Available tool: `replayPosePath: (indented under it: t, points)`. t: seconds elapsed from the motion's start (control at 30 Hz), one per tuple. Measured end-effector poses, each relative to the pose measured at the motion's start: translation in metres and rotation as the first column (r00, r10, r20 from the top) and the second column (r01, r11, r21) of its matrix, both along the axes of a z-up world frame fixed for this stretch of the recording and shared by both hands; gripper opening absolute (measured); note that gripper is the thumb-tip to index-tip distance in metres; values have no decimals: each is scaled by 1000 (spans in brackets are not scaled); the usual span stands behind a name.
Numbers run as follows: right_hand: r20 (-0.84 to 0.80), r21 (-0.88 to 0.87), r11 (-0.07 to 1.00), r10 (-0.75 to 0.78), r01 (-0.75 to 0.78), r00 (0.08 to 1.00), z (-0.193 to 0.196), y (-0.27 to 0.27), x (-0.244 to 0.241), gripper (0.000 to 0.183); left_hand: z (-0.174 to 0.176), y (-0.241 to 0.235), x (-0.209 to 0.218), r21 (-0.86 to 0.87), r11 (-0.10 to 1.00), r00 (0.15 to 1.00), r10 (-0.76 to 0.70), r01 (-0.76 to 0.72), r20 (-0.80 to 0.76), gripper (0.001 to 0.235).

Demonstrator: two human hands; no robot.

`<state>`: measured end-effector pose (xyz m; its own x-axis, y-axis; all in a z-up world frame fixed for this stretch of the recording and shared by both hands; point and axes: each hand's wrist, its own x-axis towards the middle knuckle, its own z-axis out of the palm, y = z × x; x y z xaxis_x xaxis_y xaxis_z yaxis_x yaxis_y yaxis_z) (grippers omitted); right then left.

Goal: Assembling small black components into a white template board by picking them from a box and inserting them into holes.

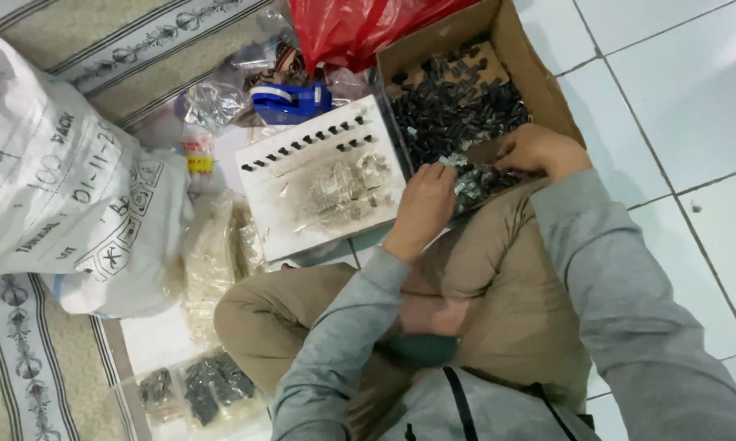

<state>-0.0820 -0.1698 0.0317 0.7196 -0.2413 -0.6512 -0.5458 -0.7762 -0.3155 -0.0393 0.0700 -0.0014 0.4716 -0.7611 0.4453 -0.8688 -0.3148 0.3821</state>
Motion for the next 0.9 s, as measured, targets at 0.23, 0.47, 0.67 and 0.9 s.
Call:
replayPosePath:
  t: [0.23, 0.47, 0.67, 0.9]
  points:
    - [90, -16, 997, -68, 70, 994, -92, 6, 22, 42, -25, -61, 9, 302, 948, 993, 115, -101, -28, 8]
    - [84, -8, 1000, 8, -8, 996, -134, 2, 40, 38, -95, -85, 25, 418, 895, 974, 209, -154, -91, 7]
    - [60, 72, 994, -87, 83, 994, -98, 12, 42, 45, -86, -84, 32, 325, 930, 777, 329, -170, -537, 20]
    - [65, 143, 983, -126, 115, 990, -56, 17, 46, 50, -100, -87, 51, 296, 919, 502, 391, -261, -771, 34]
